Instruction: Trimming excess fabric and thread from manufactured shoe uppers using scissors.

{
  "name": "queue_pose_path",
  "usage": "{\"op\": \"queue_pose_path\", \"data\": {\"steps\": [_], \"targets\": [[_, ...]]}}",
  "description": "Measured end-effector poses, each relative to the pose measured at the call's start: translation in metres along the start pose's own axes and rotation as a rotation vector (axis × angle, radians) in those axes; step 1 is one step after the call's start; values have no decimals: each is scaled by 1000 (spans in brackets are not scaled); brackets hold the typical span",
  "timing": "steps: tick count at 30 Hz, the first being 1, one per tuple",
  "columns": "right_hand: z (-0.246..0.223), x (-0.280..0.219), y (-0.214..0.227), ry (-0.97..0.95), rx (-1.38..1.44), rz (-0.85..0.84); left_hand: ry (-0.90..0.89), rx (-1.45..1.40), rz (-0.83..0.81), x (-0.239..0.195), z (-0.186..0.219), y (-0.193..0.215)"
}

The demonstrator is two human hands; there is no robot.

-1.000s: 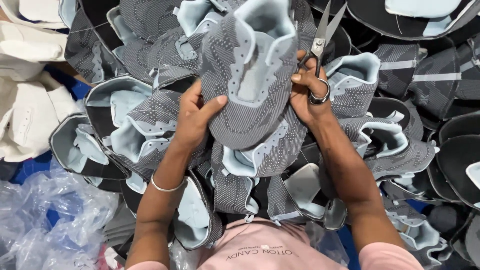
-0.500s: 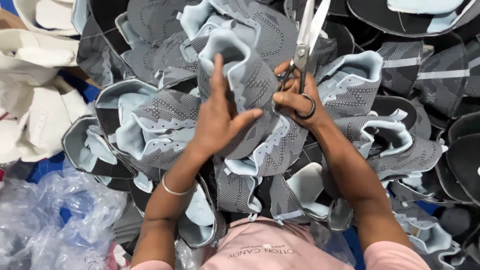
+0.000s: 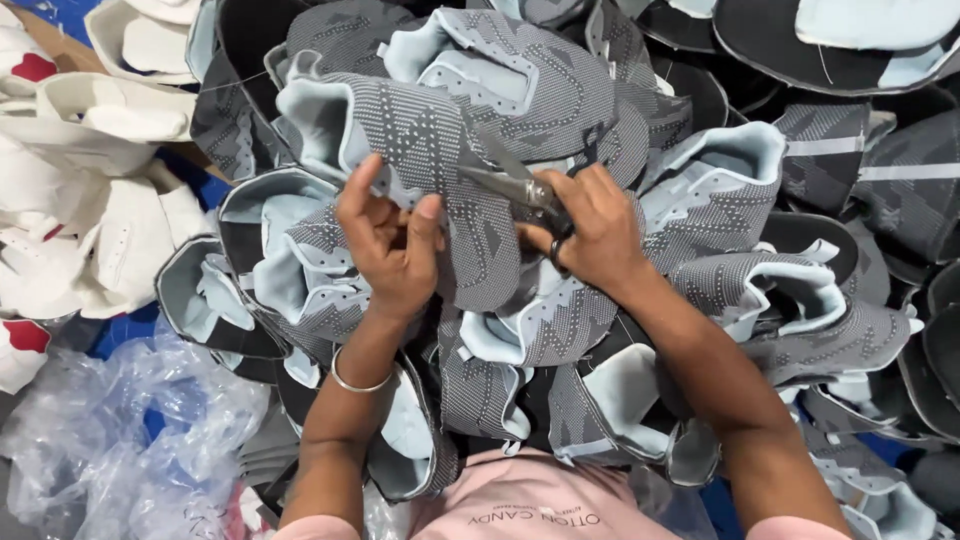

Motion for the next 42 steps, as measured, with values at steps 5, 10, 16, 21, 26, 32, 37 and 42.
{"op": "queue_pose_path", "data": {"steps": [5, 10, 16, 21, 26, 32, 37, 42], "targets": [[12, -13, -13, 22, 29, -33, -11, -57, 34, 2, -2, 6], [15, -15, -16, 43, -54, -58, 36, -116, 42, 3, 2, 16], [52, -28, -28, -438, 810, 12, 465, -1021, 243, 21, 6, 19], [49, -21, -26, -337, 914, -60, 633, -1188, 47, 4, -18, 0], [42, -28, -36, -505, 762, -164, 776, -1286, -70, 13, 1, -24], [61, -41, -44, -571, 592, -32, 632, -801, -263, 11, 19, -19], [51, -26, -7, -471, 272, 162, 194, 51, -521, 33, 113, -36], [56, -29, -19, -636, 679, 142, 26, 779, -448, 12, 103, -36]]}}
Point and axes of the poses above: each hand's wrist, its own x-axis towards the middle knuckle, its own y-axis out of the back of the hand, z = x × y, the point moved 5 cm from there along x, towards the middle knuckle, and after that the axes turned 8 degrees about -x, right-handed, at the moved point
